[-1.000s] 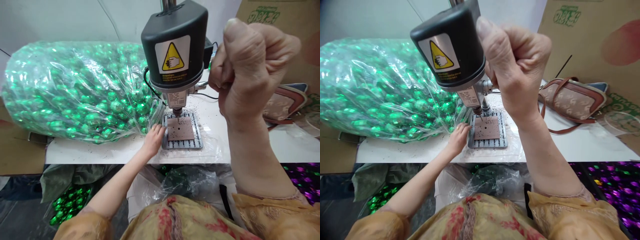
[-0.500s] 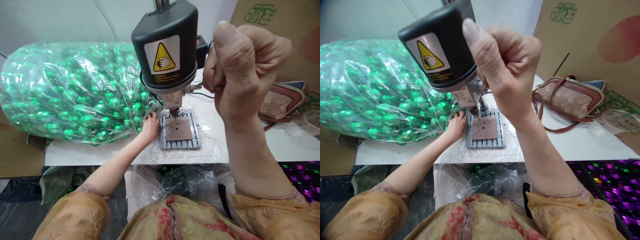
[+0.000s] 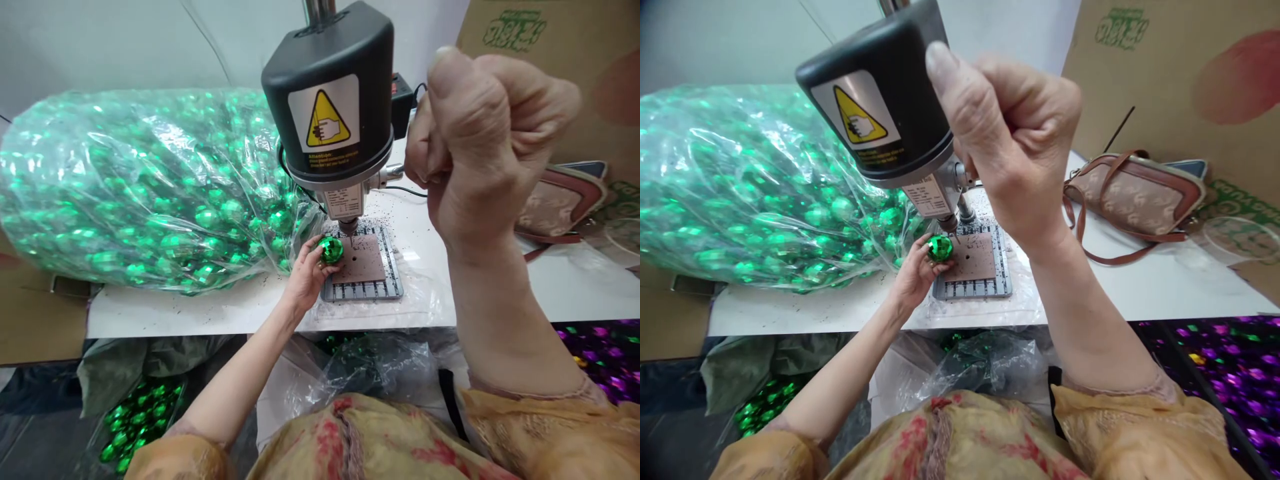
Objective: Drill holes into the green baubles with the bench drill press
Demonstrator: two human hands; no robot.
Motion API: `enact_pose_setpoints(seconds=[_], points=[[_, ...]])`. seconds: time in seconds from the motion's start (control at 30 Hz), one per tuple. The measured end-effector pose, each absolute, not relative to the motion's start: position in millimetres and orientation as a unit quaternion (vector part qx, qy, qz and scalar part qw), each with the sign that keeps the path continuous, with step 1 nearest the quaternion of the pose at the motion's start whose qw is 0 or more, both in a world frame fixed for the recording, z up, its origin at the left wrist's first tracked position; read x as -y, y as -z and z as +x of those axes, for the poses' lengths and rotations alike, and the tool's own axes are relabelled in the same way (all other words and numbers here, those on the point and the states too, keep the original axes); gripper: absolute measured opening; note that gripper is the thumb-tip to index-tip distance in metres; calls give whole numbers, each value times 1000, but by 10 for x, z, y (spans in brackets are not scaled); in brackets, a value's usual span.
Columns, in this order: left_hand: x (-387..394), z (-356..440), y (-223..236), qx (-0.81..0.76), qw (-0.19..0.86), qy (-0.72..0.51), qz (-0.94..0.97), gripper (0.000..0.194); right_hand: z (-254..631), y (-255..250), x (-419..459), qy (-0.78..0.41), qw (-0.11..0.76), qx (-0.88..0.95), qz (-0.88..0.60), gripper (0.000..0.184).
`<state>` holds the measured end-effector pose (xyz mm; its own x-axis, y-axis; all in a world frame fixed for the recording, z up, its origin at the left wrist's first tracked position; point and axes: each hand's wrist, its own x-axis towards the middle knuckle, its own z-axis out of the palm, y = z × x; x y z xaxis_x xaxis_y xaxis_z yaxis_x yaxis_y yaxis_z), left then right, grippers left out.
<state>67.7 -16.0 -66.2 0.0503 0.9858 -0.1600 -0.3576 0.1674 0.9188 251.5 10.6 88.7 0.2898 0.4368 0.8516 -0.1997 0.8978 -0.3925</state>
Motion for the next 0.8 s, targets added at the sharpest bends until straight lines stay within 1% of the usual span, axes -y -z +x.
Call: enact_pose_setpoints(seconds=[0.1,0.23,0.4,0.47,0.53,0.67,0.7,0.8], points=[[121,729,685,-429,657,-531,320,50,2512,-880,-119,-186,794,570,-105,50],[37,743,690,-441,695,-493,283,33,2509,-887,-98,-185,794,565,-124,52],[-15,717,656,-413,722,-511,215,25,2524,-891,-97,-193,790,569,-122,51],[-4,693,641,-397,725,-516,225,27,2528,-886,-112,-187,790,574,-108,50],[14,669,640,-398,706,-518,274,33,2527,-882,-123,-186,790,576,-98,50],[16,649,687,-437,627,-508,397,58,2520,-882,-122,-189,791,574,-90,50],[5,650,705,-447,611,-508,411,60,2519,-882,-120,-188,791,575,-91,50],[-38,654,755,-466,576,-508,439,56,2515,-884,-114,-190,793,571,-99,51]])
